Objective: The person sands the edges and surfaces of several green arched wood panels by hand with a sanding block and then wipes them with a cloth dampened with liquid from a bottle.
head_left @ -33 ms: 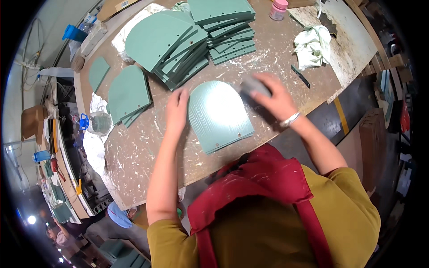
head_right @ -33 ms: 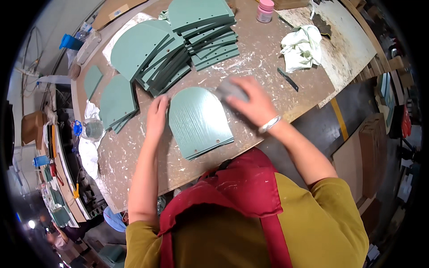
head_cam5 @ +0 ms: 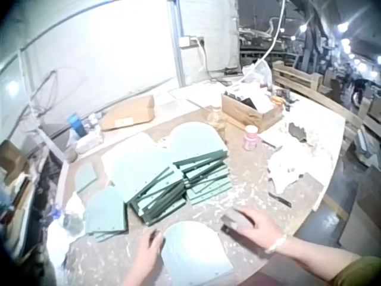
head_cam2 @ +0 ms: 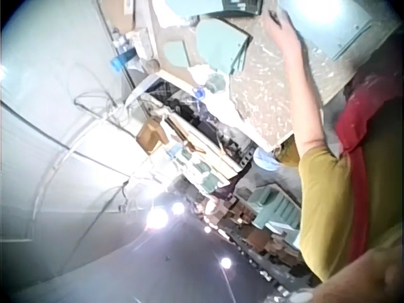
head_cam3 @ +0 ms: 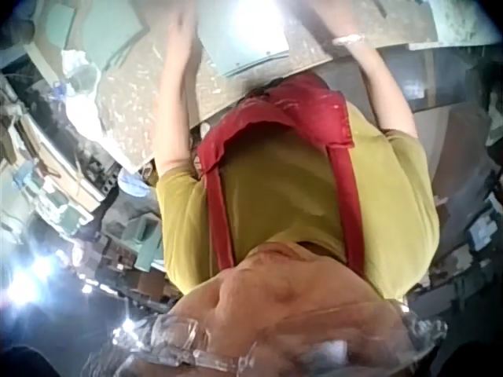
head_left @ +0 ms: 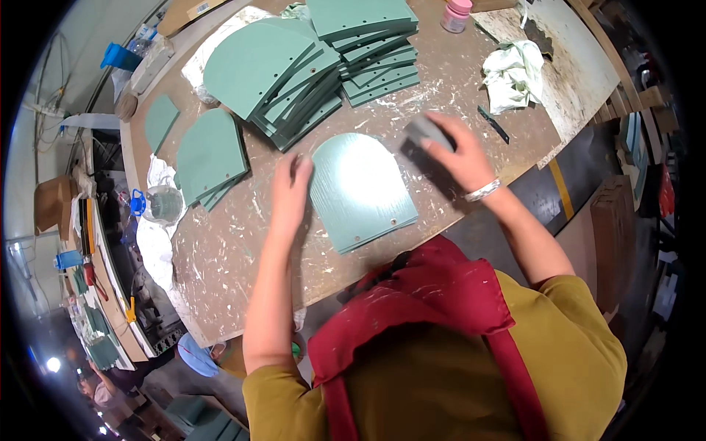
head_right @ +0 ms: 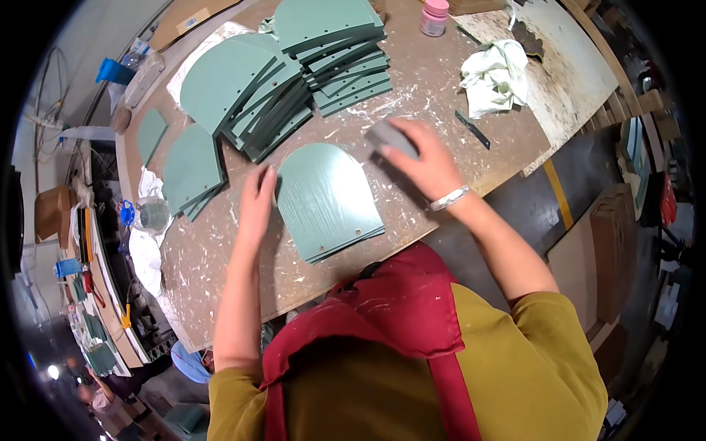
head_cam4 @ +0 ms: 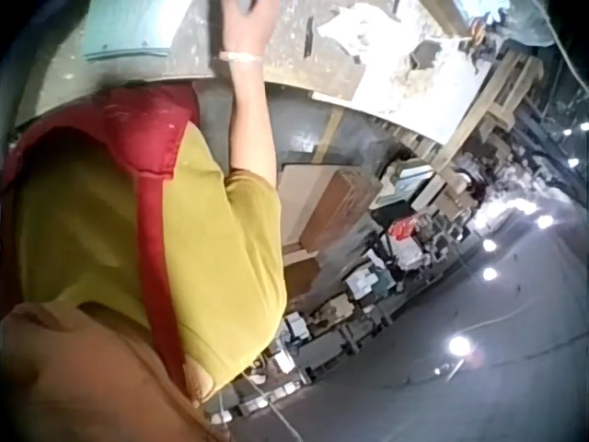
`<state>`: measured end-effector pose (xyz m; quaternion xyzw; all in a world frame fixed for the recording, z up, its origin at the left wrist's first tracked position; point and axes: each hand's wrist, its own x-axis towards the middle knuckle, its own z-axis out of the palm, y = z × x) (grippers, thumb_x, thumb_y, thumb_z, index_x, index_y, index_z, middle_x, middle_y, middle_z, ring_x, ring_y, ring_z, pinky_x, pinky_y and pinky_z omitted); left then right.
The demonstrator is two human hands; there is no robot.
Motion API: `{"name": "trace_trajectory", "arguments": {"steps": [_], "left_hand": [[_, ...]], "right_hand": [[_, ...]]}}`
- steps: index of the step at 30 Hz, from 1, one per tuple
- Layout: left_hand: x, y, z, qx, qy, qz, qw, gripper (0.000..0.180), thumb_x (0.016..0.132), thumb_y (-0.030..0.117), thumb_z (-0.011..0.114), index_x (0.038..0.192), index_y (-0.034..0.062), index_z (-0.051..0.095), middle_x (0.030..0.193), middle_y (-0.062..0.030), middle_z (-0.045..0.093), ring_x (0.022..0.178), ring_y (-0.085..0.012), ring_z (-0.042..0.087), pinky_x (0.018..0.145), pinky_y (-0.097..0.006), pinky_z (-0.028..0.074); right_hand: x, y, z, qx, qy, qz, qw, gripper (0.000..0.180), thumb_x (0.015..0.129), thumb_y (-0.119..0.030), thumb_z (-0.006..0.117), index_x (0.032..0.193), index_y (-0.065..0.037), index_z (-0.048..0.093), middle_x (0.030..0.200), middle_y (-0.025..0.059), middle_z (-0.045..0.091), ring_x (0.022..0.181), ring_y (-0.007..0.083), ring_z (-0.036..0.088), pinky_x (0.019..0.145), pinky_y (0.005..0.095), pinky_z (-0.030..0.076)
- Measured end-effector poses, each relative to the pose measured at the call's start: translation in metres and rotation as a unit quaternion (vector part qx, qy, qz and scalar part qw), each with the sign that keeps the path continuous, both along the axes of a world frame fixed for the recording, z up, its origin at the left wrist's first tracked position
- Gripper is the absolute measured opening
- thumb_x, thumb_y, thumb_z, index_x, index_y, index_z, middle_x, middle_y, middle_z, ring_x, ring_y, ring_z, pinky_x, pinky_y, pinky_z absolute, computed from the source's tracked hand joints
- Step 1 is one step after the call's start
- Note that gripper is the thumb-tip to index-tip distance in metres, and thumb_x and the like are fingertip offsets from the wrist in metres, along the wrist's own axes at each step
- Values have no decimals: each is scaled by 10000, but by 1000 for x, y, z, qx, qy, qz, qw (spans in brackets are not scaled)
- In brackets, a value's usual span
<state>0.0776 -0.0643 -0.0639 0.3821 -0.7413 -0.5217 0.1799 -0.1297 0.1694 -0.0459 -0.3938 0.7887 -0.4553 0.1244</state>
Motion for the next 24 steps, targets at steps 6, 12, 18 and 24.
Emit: {"name": "trace_trajectory", "arguments": {"steps": [6,12,18,24], "left_hand": [[56,51,-8,-79,-109,-52,990,547,842,252,741,1243,-45,516,1178,-201,564,1029,-247,574,882,-358,471],[73,49,3,26,-98,-14,995,366,894,334,689,819,-18,620,614,-55,549,612,-142,501,611,-310,434],[73,60,0,49,-146,-58,986,368,899,316,695,754,4,565,600,-15,482,579,-104,445,535,-305,383],[81,54,30,93,-40,13,995,291,916,233,683,803,12,531,631,21,456,588,-82,410,537,-273,355]], "right_hand": [[38,-4,12,92,215,123,964,565,862,-396,651,1339,-112,544,1277,207,551,1177,379,541,1026,441,410],[-15,-9,-19,44,33,8,998,523,894,-270,668,1362,-77,536,1260,166,589,1147,301,580,986,372,448],[46,-16,2,-57,-317,75,944,583,905,-314,696,1367,-19,498,1273,152,585,1178,213,546,1007,332,430],[63,-13,4,-65,-349,95,930,570,923,-291,683,1387,-30,480,1272,118,580,1153,187,547,988,312,434]]}}
